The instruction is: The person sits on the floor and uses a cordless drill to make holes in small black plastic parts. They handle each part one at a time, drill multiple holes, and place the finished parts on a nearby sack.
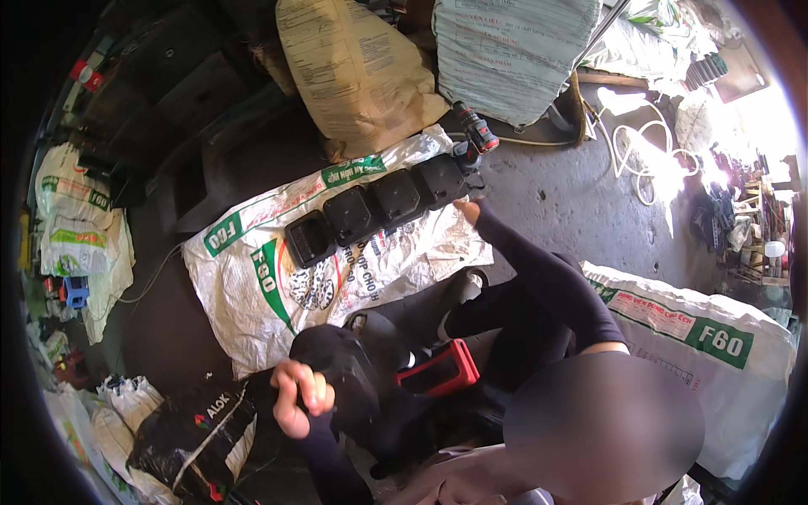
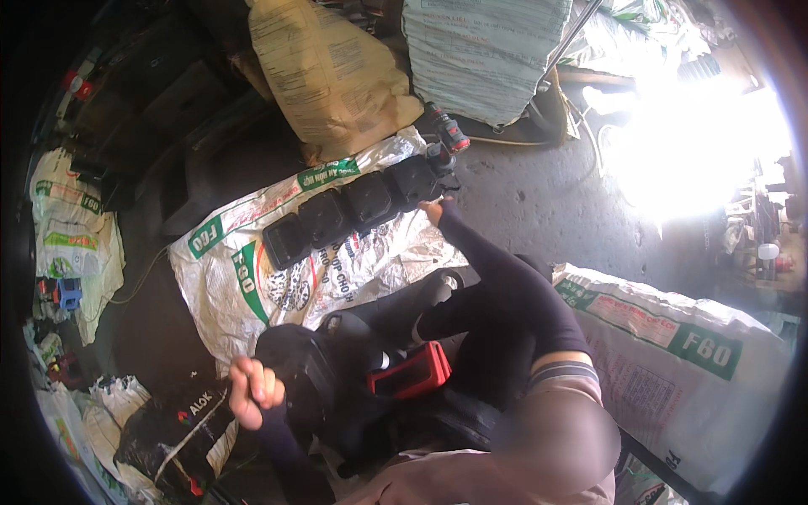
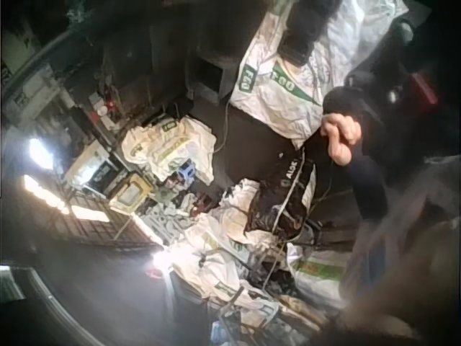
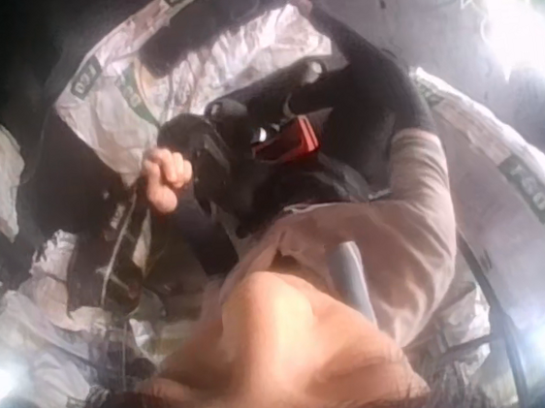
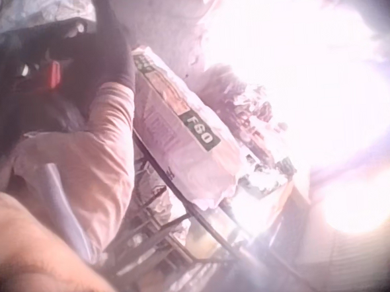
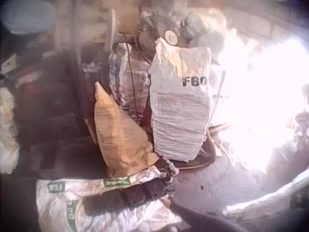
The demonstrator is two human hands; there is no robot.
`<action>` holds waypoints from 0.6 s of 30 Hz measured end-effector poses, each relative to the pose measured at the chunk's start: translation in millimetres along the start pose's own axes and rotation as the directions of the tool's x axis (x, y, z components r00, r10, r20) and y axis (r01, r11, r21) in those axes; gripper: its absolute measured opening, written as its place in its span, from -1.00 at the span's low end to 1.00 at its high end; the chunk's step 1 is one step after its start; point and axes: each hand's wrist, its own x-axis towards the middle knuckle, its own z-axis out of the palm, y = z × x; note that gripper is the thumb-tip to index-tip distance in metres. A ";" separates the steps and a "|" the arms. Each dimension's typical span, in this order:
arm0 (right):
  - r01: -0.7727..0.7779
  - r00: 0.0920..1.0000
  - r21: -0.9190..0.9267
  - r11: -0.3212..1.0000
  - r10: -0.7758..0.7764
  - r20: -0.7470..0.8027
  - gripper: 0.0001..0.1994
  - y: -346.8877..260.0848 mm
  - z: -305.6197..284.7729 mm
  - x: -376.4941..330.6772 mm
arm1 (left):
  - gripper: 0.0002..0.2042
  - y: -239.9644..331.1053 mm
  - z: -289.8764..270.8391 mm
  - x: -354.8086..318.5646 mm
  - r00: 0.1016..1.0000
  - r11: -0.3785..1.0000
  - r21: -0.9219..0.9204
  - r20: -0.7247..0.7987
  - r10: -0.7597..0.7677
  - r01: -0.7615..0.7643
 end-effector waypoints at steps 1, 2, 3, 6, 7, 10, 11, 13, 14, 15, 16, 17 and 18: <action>-0.023 0.983 -0.289 0.957 -0.032 -0.182 -0.13 9.4 -6.2 38.1 | -0.75 -0.7 0.6 -1.4 1.000 1.000 -0.008 -0.023 -0.005 0.004; -0.031 0.967 -0.229 0.973 -0.029 -0.255 -0.11 18.7 -11.7 71.4 | -0.75 0.0 0.4 -1.4 1.000 1.000 0.018 -0.003 -0.009 0.009; -0.104 0.936 -0.170 0.980 0.039 -0.350 -0.09 28.2 -15.8 100.2 | -0.75 0.2 0.4 -1.4 1.000 1.000 -0.009 0.005 -0.004 0.004; -0.037 0.888 -0.005 0.999 0.031 -0.458 -0.05 51.2 -20.8 168.3 | -0.74 5.3 0.5 2.6 0.998 0.999 -0.028 0.053 -0.017 0.018; 0.029 0.882 0.044 0.999 -0.005 -0.471 -0.04 57.3 -20.2 187.8 | -0.73 6.8 1.8 3.9 0.998 1.000 -0.020 0.067 -0.021 0.022; 0.431 0.846 0.223 0.875 -0.306 -0.436 -0.22 74.5 -17.4 244.5 | -0.79 11.3 7.5 8.2 0.993 0.997 0.014 0.083 -0.078 0.078; 0.524 0.831 0.338 0.782 -0.383 -0.403 -0.28 76.4 -17.4 264.5 | -0.76 10.3 12.7 6.2 0.995 0.994 -0.022 -0.009 -0.104 0.104; 0.572 0.807 0.247 0.782 -0.484 -0.338 -0.63 79.8 -16.3 294.4 | -0.81 11.5 15.3 9.1 0.993 0.991 -0.052 0.021 -0.119 0.120; 0.649 0.742 0.123 0.751 -0.589 -0.320 -0.62 81.0 -15.3 302.9 | -0.81 12.2 17.1 9.3 0.992 0.991 -0.059 0.020 -0.122 0.123; 0.666 0.701 -0.020 0.745 -0.635 -0.324 -0.60 79.3 -14.5 308.3 | -0.81 12.4 18.5 9.5 0.992 0.990 -0.066 0.021 -0.124 0.125; 0.674 0.679 -0.089 0.733 -0.663 -0.316 -0.66 77.3 -16.0 307.6 | -0.80 13.7 18.5 10.1 0.990 0.989 -0.055 0.042 -0.132 0.135; 0.679 0.657 -0.157 0.717 -0.689 -0.308 -0.72 73.8 -19.1 302.2 | -0.80 13.9 19.0 9.8 0.990 0.989 -0.052 0.018 -0.141 0.142; 0.616 0.685 -0.224 0.755 -0.654 -0.321 -0.78 67.7 -23.3 292.9 | -0.80 14.9 18.2 10.3 0.989 0.988 -0.047 -0.003 -0.150 0.149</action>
